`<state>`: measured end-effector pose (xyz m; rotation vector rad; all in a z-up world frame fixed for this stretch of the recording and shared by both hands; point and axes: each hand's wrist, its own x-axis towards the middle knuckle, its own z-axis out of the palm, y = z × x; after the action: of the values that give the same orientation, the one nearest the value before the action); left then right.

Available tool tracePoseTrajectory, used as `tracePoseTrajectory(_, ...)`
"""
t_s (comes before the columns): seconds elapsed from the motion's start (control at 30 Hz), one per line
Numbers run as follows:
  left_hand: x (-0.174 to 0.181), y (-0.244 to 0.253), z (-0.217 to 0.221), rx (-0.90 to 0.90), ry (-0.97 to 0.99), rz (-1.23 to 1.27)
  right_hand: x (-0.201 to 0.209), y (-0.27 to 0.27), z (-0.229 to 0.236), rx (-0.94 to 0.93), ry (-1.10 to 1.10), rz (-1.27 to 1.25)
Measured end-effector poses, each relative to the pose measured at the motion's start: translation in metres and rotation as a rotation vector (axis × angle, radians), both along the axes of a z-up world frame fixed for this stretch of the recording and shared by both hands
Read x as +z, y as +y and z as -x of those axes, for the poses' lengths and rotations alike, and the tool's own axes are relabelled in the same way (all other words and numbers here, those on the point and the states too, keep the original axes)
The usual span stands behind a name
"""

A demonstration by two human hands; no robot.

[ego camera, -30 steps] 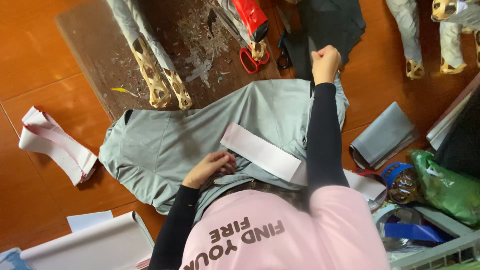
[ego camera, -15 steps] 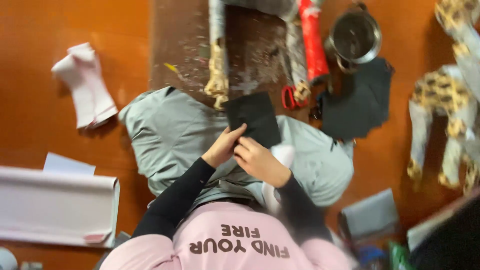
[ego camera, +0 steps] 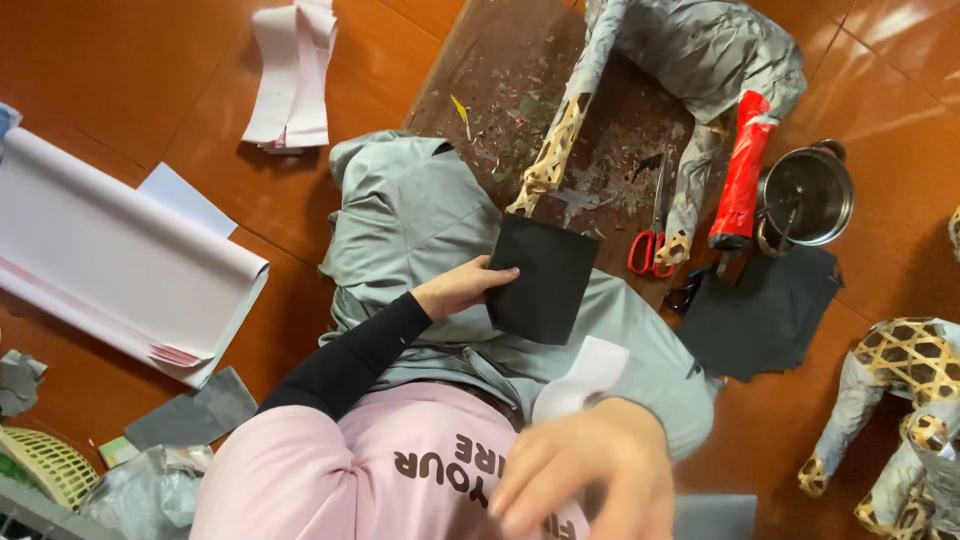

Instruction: Wrapping and applying adhesive to giraffe-shaped craft figurines while sitting on the floor.

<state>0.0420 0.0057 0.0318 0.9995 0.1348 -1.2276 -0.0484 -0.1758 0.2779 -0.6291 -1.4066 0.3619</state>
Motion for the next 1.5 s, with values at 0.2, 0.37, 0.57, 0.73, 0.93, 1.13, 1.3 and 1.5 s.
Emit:
tracePoseTrajectory(0.2, 0.0, 0.004, -0.007, -0.067, -0.071, 0.155, -0.107, -0.053, 0.017, -1.997, 0.439, 0.772)
tracePoseTrajectory(0.37, -0.017, -0.001, -0.01, -0.093, -0.11, 0.135, -0.147, -0.054, 0.034, -1.715, 1.032, 0.761)
tracePoseTrajectory(0.57, -0.018, -0.019, -0.004, -0.107, -0.057, 0.107, -0.22, -0.078, 0.071, -1.654, 1.33, 0.666)
tracePoseTrajectory(0.73, -0.012, -0.023, -0.003, -0.108, -0.036, 0.161, -0.218, -0.073, 0.06, -1.603, 1.366, 0.631)
tracePoseTrajectory(0.93, -0.015, -0.017, -0.006, -0.109, -0.076, 0.199, -0.227, -0.079, 0.067, -1.703, 1.406, 0.632)
tracePoseTrajectory(1.13, -0.025, -0.02, -0.006, -0.053, 0.024, 0.179, -0.24, -0.09, 0.078, -1.828, 1.302, 0.628)
tracePoseTrajectory(1.3, -0.012, -0.017, -0.013, -0.013, 0.055, 0.185, -0.214, -0.109, 0.083, -1.969, 1.407, 0.275)
tracePoseTrajectory(1.5, -0.016, -0.027, -0.012, -0.051, 0.062, 0.163, -0.222, -0.131, 0.111, -1.426, 1.898, -0.035)
